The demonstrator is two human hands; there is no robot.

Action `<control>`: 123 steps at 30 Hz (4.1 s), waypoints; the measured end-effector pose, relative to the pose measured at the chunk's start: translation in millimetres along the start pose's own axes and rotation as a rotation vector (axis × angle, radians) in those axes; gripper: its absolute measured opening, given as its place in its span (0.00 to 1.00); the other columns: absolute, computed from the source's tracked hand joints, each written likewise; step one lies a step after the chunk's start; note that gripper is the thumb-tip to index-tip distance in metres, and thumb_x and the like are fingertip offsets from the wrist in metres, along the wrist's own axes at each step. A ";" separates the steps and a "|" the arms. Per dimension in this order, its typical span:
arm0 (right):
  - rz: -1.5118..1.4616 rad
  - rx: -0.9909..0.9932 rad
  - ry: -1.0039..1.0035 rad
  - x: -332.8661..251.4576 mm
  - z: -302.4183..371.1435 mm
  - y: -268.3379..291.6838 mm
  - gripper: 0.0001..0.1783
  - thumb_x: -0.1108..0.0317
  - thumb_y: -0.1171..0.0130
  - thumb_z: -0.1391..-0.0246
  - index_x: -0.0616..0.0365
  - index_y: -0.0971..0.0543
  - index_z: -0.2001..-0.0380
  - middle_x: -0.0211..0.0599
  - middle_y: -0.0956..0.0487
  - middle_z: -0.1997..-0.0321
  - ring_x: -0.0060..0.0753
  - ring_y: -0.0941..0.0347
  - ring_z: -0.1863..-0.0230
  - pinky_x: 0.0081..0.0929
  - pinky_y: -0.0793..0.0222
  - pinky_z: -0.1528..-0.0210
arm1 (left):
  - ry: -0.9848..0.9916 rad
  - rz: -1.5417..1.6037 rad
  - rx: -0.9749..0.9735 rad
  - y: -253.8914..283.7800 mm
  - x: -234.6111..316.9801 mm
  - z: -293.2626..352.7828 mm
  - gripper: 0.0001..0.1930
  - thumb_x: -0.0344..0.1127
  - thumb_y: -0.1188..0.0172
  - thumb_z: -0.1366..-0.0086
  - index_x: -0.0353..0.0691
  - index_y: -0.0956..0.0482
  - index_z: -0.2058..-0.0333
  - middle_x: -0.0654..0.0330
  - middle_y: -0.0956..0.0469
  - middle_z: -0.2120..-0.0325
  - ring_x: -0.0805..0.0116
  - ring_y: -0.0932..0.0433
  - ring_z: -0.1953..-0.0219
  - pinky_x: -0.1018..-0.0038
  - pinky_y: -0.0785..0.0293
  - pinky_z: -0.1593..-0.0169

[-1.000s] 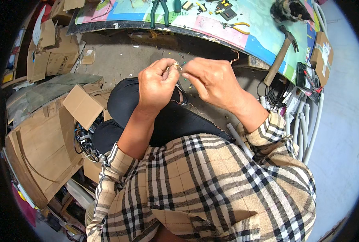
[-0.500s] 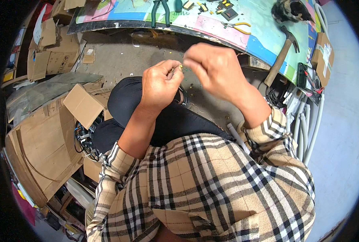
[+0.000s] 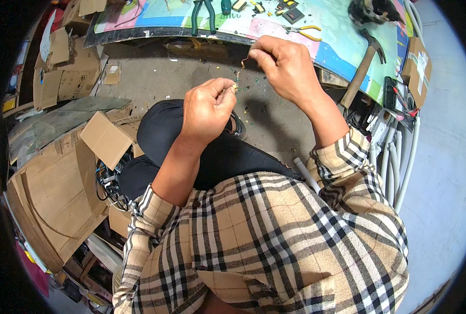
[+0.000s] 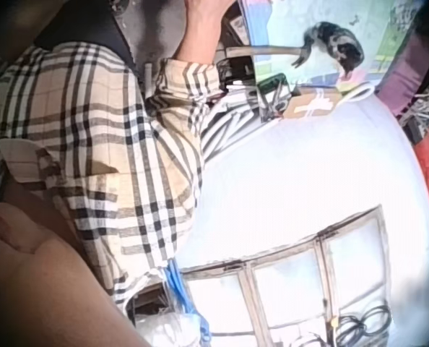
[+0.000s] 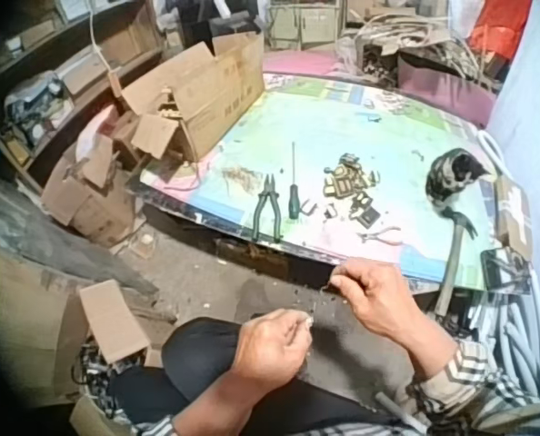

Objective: The person sits on the floor in a cluttered workshop and disassembles small electronic components, likely transformers, by hand. They separate copper windings from the cores and place the parts on a nearby table. A cat is present on the table, and the person briefly touches it before resuming work.

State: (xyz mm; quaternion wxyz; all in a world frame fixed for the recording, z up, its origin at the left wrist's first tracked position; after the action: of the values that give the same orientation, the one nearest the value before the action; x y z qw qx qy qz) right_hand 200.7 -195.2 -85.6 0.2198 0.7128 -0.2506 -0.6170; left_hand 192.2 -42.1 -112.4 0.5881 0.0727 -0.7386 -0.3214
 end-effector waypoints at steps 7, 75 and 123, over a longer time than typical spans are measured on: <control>-0.114 -0.646 0.107 -33.0 49.1 -29.3 0.09 0.69 0.43 0.47 0.64 0.27 0.76 0.39 0.30 0.81 0.37 0.32 0.78 0.31 0.37 0.74 | 0.086 0.059 0.113 13.4 -8.6 2.0 0.04 0.28 0.41 0.45 0.35 0.21 0.71 0.50 0.23 0.78 0.51 0.23 0.76 0.63 0.28 0.71; -0.806 -1.358 -0.173 -72.4 22.9 -160.6 0.16 0.57 0.52 0.35 0.55 0.27 0.72 0.25 0.26 0.77 0.11 0.47 0.83 0.13 0.52 0.81 | -0.403 -0.925 0.632 264.7 50.0 6.1 0.05 0.34 0.42 0.43 0.43 0.22 0.68 0.60 0.22 0.77 0.59 0.22 0.75 0.67 0.27 0.71; -0.205 -0.585 0.383 -102.1 -33.4 -147.0 0.19 0.59 0.50 0.38 0.66 0.26 0.72 0.39 0.30 0.72 0.30 0.30 0.67 0.31 0.34 0.63 | 0.108 -0.367 0.559 183.4 -76.6 51.6 0.17 0.39 0.55 0.31 0.36 0.26 0.75 0.51 0.24 0.75 0.55 0.25 0.75 0.65 0.29 0.68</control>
State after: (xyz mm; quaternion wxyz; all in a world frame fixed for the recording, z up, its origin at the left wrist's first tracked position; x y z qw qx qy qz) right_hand 234.9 -16.5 -93.9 0.3945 0.7438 0.0550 -0.5368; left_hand 217.4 158.7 -77.8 0.5159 0.3800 -0.7406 -0.2025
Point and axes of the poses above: each hand's wrist, its own z-axis away from the middle knuckle, its own y-axis out of the back of the hand, x = y × z, the point moved 10 cm from there along -z, towards the middle knuckle
